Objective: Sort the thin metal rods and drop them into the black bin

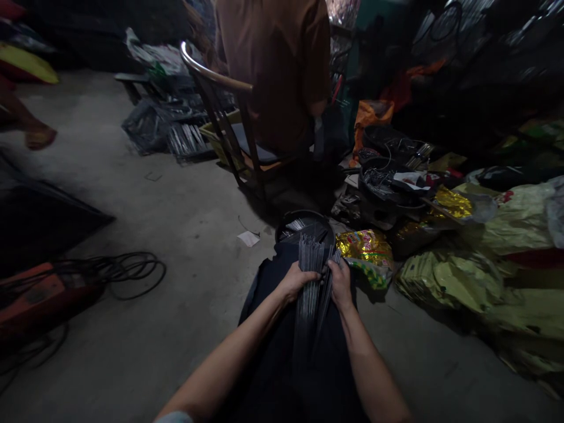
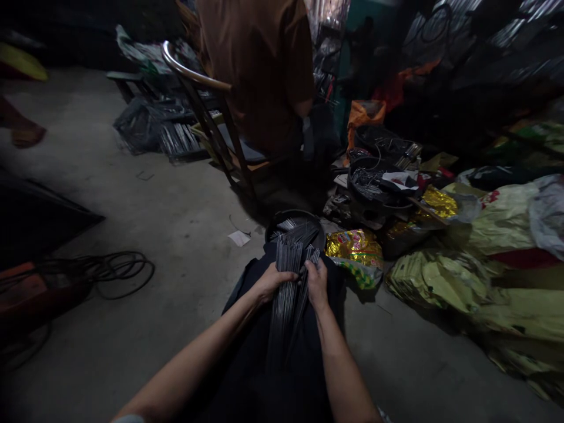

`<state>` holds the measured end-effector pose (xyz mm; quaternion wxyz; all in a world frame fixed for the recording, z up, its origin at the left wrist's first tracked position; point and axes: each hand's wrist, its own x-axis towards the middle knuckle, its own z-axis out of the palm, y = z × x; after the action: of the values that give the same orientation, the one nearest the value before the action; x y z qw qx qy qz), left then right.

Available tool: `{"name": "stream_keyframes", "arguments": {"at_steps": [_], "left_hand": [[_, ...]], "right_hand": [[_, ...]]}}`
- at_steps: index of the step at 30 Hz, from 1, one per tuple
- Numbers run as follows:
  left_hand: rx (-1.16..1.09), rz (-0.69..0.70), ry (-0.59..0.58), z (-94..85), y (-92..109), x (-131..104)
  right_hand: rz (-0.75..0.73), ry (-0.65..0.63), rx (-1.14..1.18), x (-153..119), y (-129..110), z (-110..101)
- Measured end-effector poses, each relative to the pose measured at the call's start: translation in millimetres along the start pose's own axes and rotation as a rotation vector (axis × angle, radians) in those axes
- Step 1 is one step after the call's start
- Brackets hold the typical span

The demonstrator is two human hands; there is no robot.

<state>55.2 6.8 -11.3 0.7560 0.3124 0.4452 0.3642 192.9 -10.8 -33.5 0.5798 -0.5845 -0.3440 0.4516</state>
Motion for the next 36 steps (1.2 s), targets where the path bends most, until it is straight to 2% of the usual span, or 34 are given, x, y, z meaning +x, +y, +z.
{"name": "stream_keyframes", "arguments": {"at_steps": [3,8,18,22,26,30,36], "left_hand": [[0.003,0.009,-0.019,0.6,0.9,0.0],[0.056,-0.008,0.040,1.2,0.8,1.0],[0.039,-0.003,0.020,-2.5,-0.9,2.8],[0.043,-0.004,0.010,-2.8,-0.3,2.2],[0.052,0.002,0.009,-1.0,1.2,0.5],[0.043,-0.002,0.011,0.1,2.3,-1.0],[0.025,0.013,-0.035,-3.4,-1.0,0.0]], "right_hand": [[0.018,-0.007,0.026,-0.3,-4.0,1.2],[-0.068,-0.050,-0.065,-0.1,-10.0,4.0],[-0.035,-0.058,0.052,0.1,-5.9,1.8],[-0.028,-0.083,-0.005,0.2,-9.5,2.3],[-0.029,-0.048,-0.050,0.3,-8.8,2.3],[-0.046,-0.060,-0.009,-0.6,-6.7,2.4],[0.084,-0.040,0.119,-2.7,-6.4,1.8]]}}
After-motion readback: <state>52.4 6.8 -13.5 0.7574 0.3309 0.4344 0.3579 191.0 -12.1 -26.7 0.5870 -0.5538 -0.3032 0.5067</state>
